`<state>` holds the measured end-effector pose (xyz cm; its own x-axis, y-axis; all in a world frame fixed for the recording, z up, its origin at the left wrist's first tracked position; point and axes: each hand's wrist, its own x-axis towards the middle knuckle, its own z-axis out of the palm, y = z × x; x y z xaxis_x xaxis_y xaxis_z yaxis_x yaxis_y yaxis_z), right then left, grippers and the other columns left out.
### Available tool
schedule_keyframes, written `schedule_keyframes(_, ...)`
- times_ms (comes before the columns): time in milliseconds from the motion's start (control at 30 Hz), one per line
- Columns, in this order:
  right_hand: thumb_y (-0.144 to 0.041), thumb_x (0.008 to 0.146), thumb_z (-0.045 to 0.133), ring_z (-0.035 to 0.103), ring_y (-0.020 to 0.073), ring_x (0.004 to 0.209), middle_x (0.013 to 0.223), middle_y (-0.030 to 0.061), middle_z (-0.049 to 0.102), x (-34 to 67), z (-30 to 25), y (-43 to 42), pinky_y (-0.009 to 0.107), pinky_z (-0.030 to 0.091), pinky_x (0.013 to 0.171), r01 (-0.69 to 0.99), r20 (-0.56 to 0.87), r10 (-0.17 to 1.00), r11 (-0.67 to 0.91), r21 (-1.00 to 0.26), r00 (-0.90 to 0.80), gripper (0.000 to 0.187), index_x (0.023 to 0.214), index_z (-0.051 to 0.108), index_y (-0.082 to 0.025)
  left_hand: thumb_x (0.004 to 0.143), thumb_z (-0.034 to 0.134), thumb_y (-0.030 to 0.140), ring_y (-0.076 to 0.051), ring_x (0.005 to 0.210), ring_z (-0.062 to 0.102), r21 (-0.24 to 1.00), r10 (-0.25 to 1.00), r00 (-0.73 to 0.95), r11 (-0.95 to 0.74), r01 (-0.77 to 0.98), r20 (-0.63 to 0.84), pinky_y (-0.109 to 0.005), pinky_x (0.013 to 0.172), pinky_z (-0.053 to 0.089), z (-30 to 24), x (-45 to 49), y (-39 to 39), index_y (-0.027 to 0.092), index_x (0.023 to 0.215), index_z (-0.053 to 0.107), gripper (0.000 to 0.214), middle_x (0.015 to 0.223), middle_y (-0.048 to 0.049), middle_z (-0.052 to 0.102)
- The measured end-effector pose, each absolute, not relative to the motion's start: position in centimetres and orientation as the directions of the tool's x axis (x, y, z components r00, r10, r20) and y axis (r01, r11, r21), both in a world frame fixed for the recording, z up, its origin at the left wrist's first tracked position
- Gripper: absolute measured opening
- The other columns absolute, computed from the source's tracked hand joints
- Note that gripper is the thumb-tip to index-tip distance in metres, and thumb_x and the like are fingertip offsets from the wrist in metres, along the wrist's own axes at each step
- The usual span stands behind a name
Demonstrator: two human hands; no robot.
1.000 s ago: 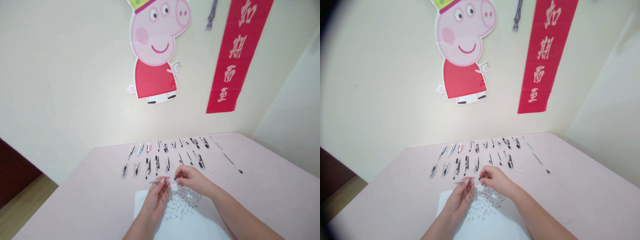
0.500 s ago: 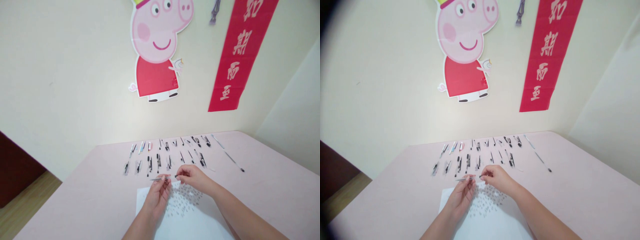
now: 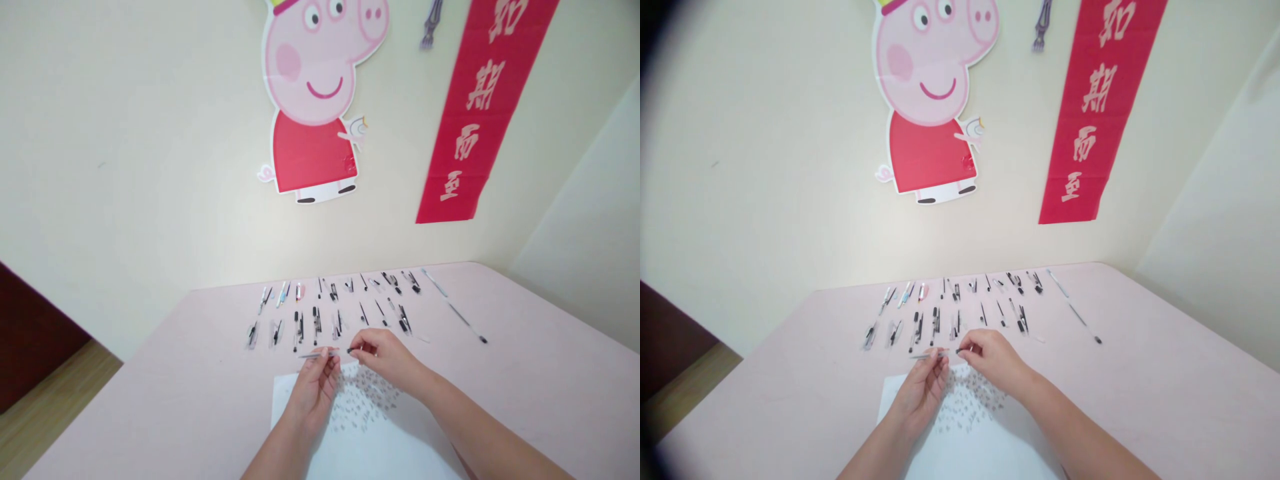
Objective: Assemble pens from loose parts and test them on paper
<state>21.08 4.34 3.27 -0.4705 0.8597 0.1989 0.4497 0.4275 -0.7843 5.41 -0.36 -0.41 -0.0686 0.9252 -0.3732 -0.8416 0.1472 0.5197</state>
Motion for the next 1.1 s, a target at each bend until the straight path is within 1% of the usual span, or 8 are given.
schedule_keyframes(167,-0.019,0.073,0.058,0.052,0.0121,0.057,0.062,0.0003,0.061,21.02,3.16,4.32,0.022,0.039,0.054,0.432,0.221,0.856,0.439,-0.788,-0.467,0.006,0.071,0.063,-0.019,0.079,0.056,0.004,-0.009,0.059,0.064,0.529,0.925,-0.08,0.14,-0.837,-0.371,-0.017,0.058,0.055,-0.36,5.48,-0.3,0.008,0.073,0.063,0.01,0.069,-0.0063,0.067)
schedule_keyframes(333,-0.019,0.074,0.058,0.052,0.0118,0.057,0.063,0.0004,0.062,20.99,3.22,4.4,0.022,0.038,0.055,0.464,0.208,0.865,0.431,-0.774,-0.456,0.007,0.071,0.064,-0.018,0.079,0.057,0.004,-0.009,0.06,0.065,0.561,0.924,-0.085,0.151,-0.814,-0.373,-0.016,0.057,0.055,-0.33,5.42,-0.35,0.01,0.075,0.063,0.009,0.071,-0.0054,0.067)
schedule_keyframes(500,-0.02,0.074,0.057,0.052,0.0119,0.057,0.062,0.0003,0.062,21.11,3.01,4.59,0.022,0.038,0.054,0.454,0.202,0.867,0.421,-0.785,-0.455,0.008,0.071,0.064,-0.018,0.077,0.059,0.004,-0.011,0.066,0.066,0.586,0.935,-0.074,0.154,-0.796,-0.346,-0.016,0.057,0.054,-0.14,5.42,-0.42,0.01,0.079,0.063,0.008,0.077,-0.0066,0.068)
schedule_keyframes(667,-0.021,0.074,0.058,0.052,0.0117,0.055,0.06,0.0001,0.061,21.18,2.63,4.75,0.022,0.038,0.052,0.454,0.198,0.867,0.419,-0.787,-0.457,0.008,0.071,0.064,-0.018,0.077,0.059,0.003,-0.01,0.066,0.066,0.602,0.934,-0.089,0.148,-0.785,-0.346,-0.015,0.056,0.054,0.02,5.48,-0.46,0.011,0.079,0.063,0.009,0.079,-0.0062,0.069)
schedule_keyframes(867,-0.021,0.075,0.057,0.053,0.0115,0.053,0.058,-0.0004,0.06,21.2,2.59,4.86,0.022,0.039,0.052,0.423,0.171,0.872,0.384,-0.821,-0.459,0.009,0.07,0.063,-0.017,0.075,0.06,0.002,-0.011,0.07,0.067,0.612,0.945,-0.082,0.138,-0.779,-0.318,-0.016,0.061,0.055,-0.02,5.46,-0.46,0.011,0.079,0.064,0.01,0.084,-0.0076,0.069)
schedule_keyframes(1100,-0.02,0.075,0.057,0.055,0.012,0.054,0.057,-0.0005,0.06,21.32,2.57,4.88,0.022,0.04,0.053,0.387,0.141,0.875,0.343,-0.856,-0.462,0.009,0.069,0.062,-0.017,0.074,0.061,0.002,-0.011,0.069,0.067,0.636,0.951,-0.093,0.124,-0.762,-0.296,-0.016,0.063,0.055,-0.12,5.48,-0.41,0.01,0.079,0.064,0.01,0.084,-0.0079,0.069)
